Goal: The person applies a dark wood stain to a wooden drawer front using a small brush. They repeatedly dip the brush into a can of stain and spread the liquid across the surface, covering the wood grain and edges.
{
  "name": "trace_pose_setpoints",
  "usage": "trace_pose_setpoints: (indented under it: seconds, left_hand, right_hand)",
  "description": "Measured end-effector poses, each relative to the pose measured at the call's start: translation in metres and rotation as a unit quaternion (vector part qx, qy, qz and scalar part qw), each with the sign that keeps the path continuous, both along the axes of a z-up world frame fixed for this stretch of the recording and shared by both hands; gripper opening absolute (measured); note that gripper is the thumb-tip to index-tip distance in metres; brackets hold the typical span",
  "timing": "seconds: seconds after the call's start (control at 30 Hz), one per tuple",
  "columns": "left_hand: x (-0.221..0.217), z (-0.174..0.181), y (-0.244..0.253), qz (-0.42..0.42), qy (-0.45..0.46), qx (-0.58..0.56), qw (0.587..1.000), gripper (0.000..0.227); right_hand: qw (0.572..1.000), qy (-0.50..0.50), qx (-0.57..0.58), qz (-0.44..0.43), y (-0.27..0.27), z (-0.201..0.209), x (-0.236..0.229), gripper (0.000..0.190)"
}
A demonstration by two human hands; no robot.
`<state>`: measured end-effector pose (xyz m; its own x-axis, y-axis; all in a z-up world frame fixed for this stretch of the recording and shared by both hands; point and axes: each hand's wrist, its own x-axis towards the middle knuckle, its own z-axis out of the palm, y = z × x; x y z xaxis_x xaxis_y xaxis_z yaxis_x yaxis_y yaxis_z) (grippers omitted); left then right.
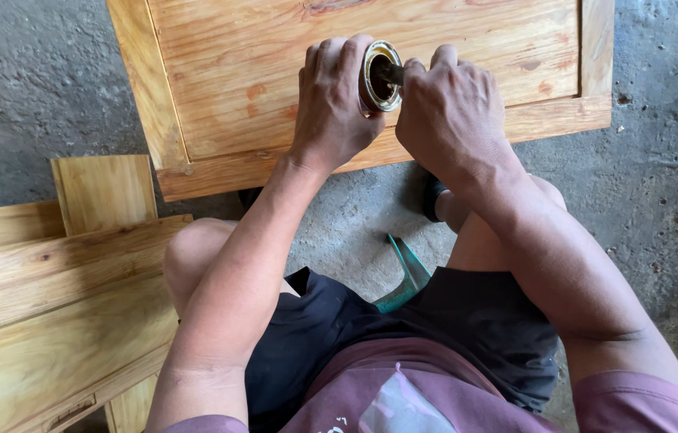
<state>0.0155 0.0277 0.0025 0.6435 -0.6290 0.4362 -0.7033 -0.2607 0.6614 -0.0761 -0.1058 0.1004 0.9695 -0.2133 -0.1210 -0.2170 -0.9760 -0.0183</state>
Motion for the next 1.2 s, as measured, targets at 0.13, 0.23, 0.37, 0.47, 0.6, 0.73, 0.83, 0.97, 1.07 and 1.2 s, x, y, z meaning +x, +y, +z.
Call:
trace_pose_setpoints:
  seconds: [0.13,0.23,0.37,0.47,0.6,0.73,0.83,0.97,1.07,1.2]
  left_hand:
    - [0.001,0.001,0.001,-0.021,-0.005,0.009,1.0,0.071]
    - [0.002,0.005,-0.001,-0.023,-0.003,-0.009,1.0,0.073]
    - [0.006,0.01,0.007,-0.056,0.054,-0.049,0.996,0.073]
    - [0.01,0.011,0.009,-0.06,0.077,-0.061,0.993,0.073]
    - [0.016,0.005,0.012,-0.027,0.104,-0.067,0.992,0.076]
    - [0.012,0.002,0.002,-0.007,0.084,-0.053,0.995,0.081]
    - [0.005,-0.001,-0.008,-0.014,0.088,-0.046,0.995,0.076]
    - [-0.005,-0.008,-0.018,-0.02,0.093,-0.062,0.994,0.082]
    - [-0.015,-0.013,-0.027,-0.01,0.126,-0.062,0.99,0.083]
    - [-0.023,-0.017,-0.036,-0.008,0.138,-0.028,0.99,0.087]
  right_hand:
    - [0.996,-0.063,0.055,-0.005,0.0,-0.008,-0.004,0.024]
    - [0.987,-0.142,0.072,0.034,-0.006,-0.014,-0.011,0.024]
    - [0.975,-0.191,0.096,0.056,-0.015,-0.016,-0.02,0.02]
    - [0.975,-0.19,0.092,0.064,-0.033,-0.01,-0.031,0.022]
    - [0.973,-0.197,0.103,0.06,-0.052,-0.003,-0.045,0.026]
    - [0.971,-0.206,0.106,0.055,-0.066,-0.002,-0.053,0.028]
    - [0.969,-0.214,0.111,0.046,-0.08,-0.01,-0.062,0.026]
    - [0.966,-0.249,0.075,0.011,-0.128,-0.024,-0.08,0.018]
    - [0.962,-0.266,0.034,-0.051,-0.184,-0.035,-0.086,0.02]
    - [0.96,-0.239,0.038,-0.142,-0.23,-0.082,-0.074,0.024]
